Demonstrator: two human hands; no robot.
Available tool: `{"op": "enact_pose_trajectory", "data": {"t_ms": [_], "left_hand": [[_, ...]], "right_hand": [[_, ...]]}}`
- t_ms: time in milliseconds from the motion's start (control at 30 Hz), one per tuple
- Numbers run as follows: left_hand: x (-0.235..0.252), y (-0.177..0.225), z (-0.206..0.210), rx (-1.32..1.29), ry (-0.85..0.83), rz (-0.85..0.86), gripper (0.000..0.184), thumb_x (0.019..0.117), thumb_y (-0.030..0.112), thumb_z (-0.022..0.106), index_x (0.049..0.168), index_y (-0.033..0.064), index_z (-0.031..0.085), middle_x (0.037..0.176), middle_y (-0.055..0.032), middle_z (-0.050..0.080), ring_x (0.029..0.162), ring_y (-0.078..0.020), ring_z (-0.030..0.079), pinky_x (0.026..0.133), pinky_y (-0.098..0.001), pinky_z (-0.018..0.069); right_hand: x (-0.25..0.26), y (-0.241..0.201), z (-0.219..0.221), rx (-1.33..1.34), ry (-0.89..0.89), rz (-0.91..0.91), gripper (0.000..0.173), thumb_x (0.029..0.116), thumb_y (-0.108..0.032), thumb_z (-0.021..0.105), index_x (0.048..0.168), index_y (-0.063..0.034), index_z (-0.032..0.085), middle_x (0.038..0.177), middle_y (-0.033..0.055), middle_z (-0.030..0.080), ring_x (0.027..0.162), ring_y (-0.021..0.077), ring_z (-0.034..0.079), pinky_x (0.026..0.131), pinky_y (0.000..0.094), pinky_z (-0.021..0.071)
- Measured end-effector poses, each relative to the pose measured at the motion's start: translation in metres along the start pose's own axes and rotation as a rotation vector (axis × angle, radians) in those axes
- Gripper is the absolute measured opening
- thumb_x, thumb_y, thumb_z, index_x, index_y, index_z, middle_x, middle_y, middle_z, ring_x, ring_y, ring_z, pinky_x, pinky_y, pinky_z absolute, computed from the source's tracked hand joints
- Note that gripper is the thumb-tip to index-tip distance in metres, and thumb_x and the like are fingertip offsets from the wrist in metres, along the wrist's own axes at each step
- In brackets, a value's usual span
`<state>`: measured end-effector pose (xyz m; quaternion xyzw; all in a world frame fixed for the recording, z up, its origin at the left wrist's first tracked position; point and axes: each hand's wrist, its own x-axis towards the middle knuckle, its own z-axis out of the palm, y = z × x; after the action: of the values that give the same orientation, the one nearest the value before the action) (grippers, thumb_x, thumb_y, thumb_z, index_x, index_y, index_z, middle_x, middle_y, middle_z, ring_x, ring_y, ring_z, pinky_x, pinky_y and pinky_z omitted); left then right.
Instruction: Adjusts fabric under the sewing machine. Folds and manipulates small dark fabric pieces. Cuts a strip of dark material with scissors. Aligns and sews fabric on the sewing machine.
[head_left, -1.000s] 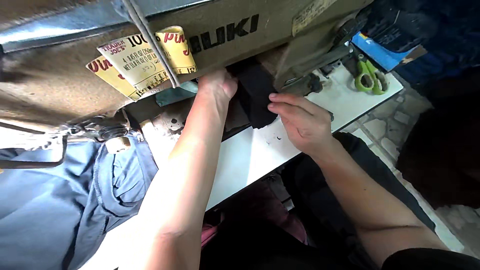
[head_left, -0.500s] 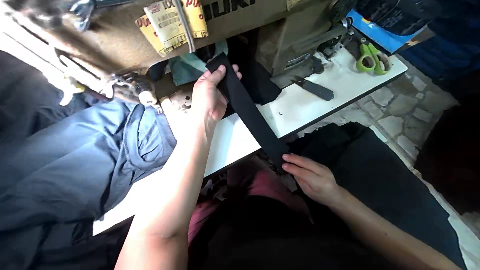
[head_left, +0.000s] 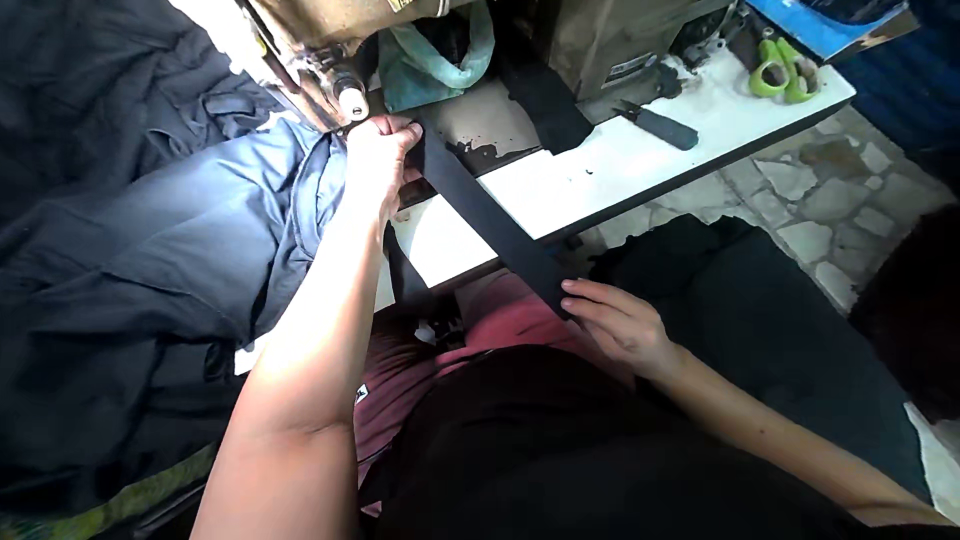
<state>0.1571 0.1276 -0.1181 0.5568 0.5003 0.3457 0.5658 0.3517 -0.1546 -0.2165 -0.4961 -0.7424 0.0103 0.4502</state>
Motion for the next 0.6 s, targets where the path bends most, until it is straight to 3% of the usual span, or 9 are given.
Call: {"op": "enact_pose_trajectory", "data": {"t_ms": [100,233,367,433,500,533,600], "left_hand": [[0.003,0.009,-0.002,0.110,-0.026,-0.057,0.011,0.1033,0.013,0.057,0.114,0.0100,0.060,0.093,0.0012,0.063,0.067,-0.0037,0.062,0.058,-0.0191,0.0533],[0.007,0.013,-0.009,0.088,-0.100,-0.099,0.009,0.1030,0.007,0.053,0.109,0.0124,0.057,0.085,0.0044,0.062,0.057,0.0000,0.058,0.050,-0.0143,0.0501],[0.015,0.008,-0.013,0.211,-0.122,-0.066,0.009,0.1019,0.007,0.056,0.109,0.0116,0.058,0.086,0.0041,0.062,0.060,-0.0006,0.060,0.054,-0.0156,0.0534],[0.017,0.005,-0.013,0.493,-0.058,0.059,0.016,0.1008,0.011,0.058,0.116,0.0083,0.061,0.097,-0.0004,0.063,0.073,-0.0026,0.062,0.066,-0.0193,0.0547],[0.010,0.008,-0.011,0.829,-0.002,0.202,0.031,0.1015,0.016,0.052,0.128,0.0029,0.064,0.120,-0.0148,0.068,0.107,-0.0210,0.066,0.094,-0.0417,0.0512],[-0.001,0.011,-0.008,0.966,-0.031,0.283,0.036,0.1044,0.018,0.049,0.134,0.0003,0.061,0.131,-0.0216,0.064,0.124,-0.0332,0.061,0.106,-0.0536,0.0446],[-0.024,0.005,-0.001,1.121,-0.195,0.515,0.047,0.1079,0.026,0.046,0.143,-0.0054,0.052,0.144,-0.0303,0.054,0.139,-0.0493,0.046,0.113,-0.0663,0.0335]], "right_hand": [[0.005,0.005,-0.006,-0.003,0.050,0.016,0.016,0.1016,0.000,0.056,0.107,-0.0022,0.071,0.124,0.0148,0.069,0.124,0.0169,0.064,0.106,0.0277,0.0511],[0.012,0.017,-0.015,-0.033,0.136,0.027,0.013,0.1015,0.001,0.056,0.107,-0.0009,0.068,0.125,0.0133,0.068,0.125,0.0160,0.063,0.106,0.0282,0.0522],[0.012,0.025,-0.015,-0.027,0.122,0.031,0.013,0.1003,0.003,0.056,0.105,0.0016,0.068,0.124,0.0160,0.068,0.124,0.0181,0.064,0.105,0.0293,0.0523],[0.008,0.025,-0.010,0.006,0.097,0.062,0.013,0.1000,0.003,0.057,0.104,0.0023,0.069,0.123,0.0176,0.068,0.124,0.0189,0.064,0.106,0.0294,0.0519],[0.004,0.022,-0.005,0.032,0.070,0.101,0.014,0.1005,0.001,0.056,0.105,0.0008,0.070,0.125,0.0163,0.068,0.125,0.0172,0.062,0.106,0.0278,0.0510],[0.002,0.021,-0.004,0.046,0.062,0.117,0.015,0.1009,0.001,0.056,0.106,0.0000,0.070,0.126,0.0155,0.068,0.126,0.0164,0.062,0.106,0.0270,0.0505],[-0.002,0.019,-0.001,0.066,0.055,0.141,0.016,0.1019,-0.001,0.056,0.108,-0.0024,0.071,0.127,0.0130,0.068,0.128,0.0143,0.061,0.107,0.0259,0.0499]]}}
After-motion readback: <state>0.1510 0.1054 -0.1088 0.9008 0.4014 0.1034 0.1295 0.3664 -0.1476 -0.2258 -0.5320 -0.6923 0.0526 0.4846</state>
